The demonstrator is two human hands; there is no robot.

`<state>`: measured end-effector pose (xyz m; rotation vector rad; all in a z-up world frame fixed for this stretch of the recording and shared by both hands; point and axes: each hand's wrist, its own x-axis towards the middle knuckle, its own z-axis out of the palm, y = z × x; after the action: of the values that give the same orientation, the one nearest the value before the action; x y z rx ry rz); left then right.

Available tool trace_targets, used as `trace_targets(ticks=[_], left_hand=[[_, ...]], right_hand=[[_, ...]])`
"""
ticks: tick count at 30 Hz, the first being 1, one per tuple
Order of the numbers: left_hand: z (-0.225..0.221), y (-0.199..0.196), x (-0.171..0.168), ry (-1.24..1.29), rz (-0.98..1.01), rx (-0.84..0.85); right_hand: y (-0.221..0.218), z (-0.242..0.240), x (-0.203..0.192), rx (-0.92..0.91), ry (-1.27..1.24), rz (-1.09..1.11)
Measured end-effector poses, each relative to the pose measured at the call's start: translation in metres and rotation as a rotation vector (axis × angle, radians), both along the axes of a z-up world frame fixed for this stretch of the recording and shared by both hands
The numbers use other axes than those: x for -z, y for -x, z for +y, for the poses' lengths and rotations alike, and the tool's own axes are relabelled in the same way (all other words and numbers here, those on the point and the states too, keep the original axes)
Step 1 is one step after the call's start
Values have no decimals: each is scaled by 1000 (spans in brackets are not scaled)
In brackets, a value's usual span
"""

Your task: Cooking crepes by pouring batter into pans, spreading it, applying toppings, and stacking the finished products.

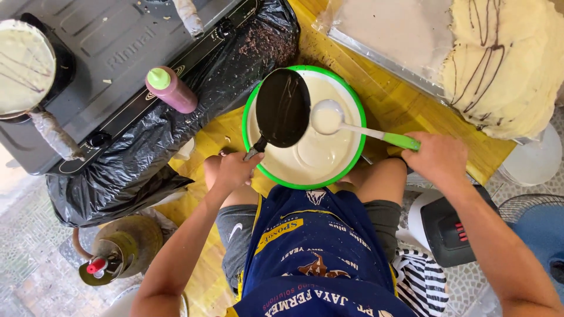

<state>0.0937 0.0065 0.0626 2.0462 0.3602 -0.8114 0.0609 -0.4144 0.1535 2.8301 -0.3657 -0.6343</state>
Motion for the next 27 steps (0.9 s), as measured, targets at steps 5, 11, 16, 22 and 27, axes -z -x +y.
trace_targets(ticks=[5,11,16,22,27], left_hand=[[-8,-2,25,218,119,-158],[-9,-9,26,396,55,-322],[1,-1,31,492,45,-426],[-22,34,68,901,189,-524],[-76,63,153,1186,53,-575]], right_hand=[[14,32,1,-193,-102,-379],[7,42,37,-542,96,-931],[-9,47,25,-567,117,-1006],[-21,58,10,-591,196,-1099],[-2,67,-6,-643,238,-1076]])
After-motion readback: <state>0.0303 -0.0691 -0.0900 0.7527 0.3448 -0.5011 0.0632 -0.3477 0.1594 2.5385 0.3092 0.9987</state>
